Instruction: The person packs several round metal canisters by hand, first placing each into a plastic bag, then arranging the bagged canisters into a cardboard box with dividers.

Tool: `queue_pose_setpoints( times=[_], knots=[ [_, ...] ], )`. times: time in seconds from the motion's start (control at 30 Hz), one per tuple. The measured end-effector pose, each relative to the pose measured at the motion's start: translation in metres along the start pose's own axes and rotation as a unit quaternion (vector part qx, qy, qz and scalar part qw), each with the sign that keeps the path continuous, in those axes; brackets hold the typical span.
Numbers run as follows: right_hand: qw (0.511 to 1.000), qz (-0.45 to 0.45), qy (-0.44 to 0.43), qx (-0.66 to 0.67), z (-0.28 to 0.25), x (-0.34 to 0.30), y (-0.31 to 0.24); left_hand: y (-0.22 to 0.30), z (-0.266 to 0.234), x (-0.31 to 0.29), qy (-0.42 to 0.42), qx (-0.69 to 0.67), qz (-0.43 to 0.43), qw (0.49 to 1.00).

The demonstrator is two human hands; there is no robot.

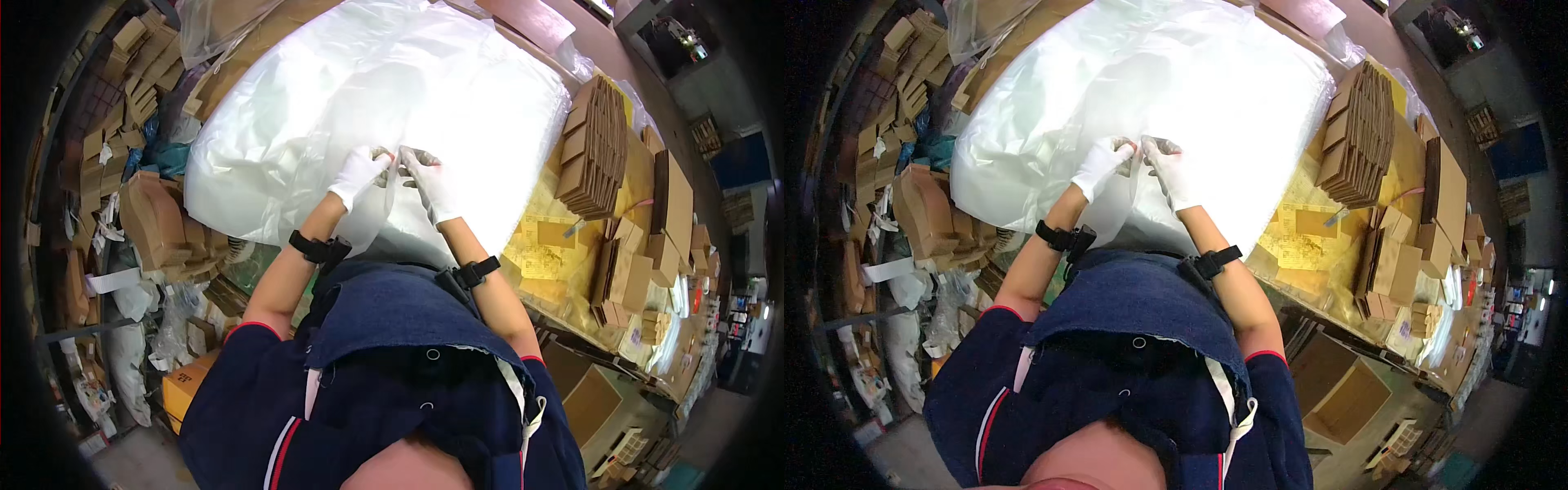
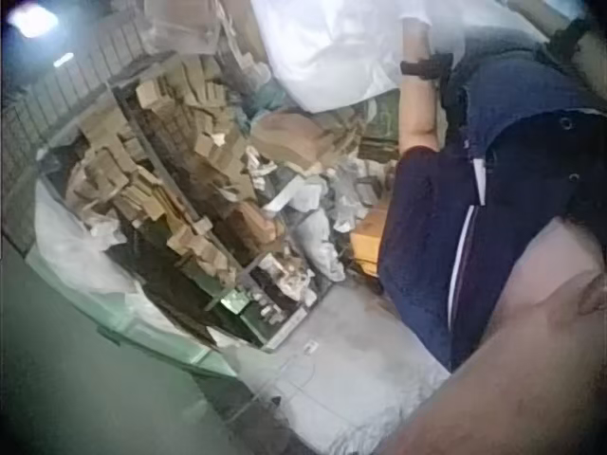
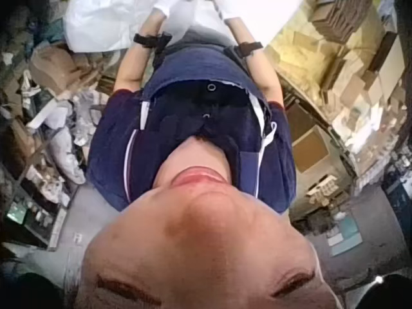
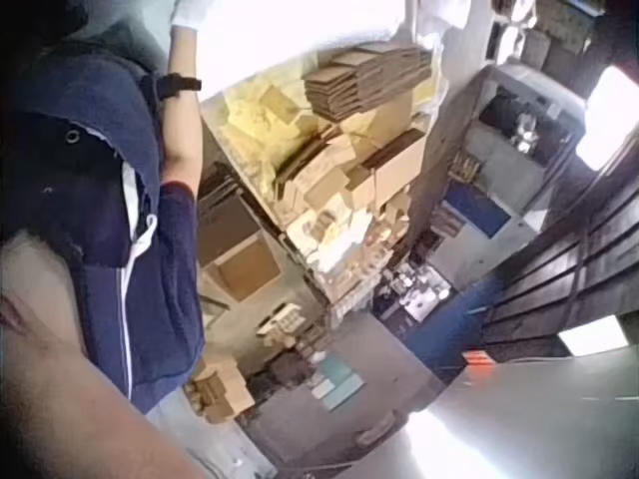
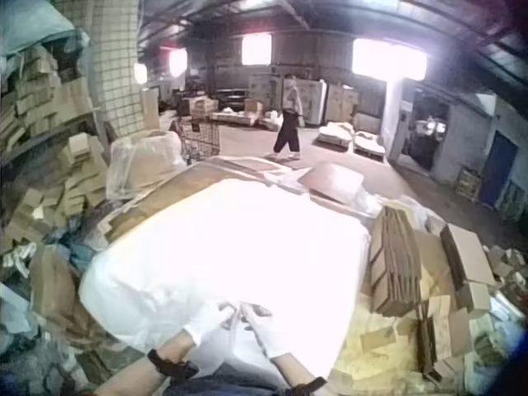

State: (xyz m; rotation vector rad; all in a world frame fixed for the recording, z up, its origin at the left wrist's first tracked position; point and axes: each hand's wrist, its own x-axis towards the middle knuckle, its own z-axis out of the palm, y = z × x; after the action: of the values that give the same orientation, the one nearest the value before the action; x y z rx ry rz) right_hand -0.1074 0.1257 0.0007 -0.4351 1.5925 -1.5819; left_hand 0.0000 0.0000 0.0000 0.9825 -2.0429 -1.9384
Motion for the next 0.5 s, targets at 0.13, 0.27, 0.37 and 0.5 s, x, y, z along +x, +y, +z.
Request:
queue_pose_setpoints(
  times=[0.13,0.27,0.37,0.5],
  knots=[
    [0.999,0.023,-0.006,0.036,0.005,-0.001,-0.009,0.0,0.002,0.0,-0.001,0.066,0.032,0.997],
    [0.999,0.02,-0.01,0.044,0.01,-0.012,-0.009,-0.012,0.007,-0.003,0.022,0.036,0.055,0.998],
    [0.999,0.035,-0.032,0.015,-0.008,-0.002,0.011,-0.015,0.017,0.002,0.055,0.055,0.069,0.995],
    [0.998,0.061,0.014,0.031,-0.018,-0.008,0.013,-0.026,0.007,0.01,0.156,0.017,0.119,0.98]
  ],
)
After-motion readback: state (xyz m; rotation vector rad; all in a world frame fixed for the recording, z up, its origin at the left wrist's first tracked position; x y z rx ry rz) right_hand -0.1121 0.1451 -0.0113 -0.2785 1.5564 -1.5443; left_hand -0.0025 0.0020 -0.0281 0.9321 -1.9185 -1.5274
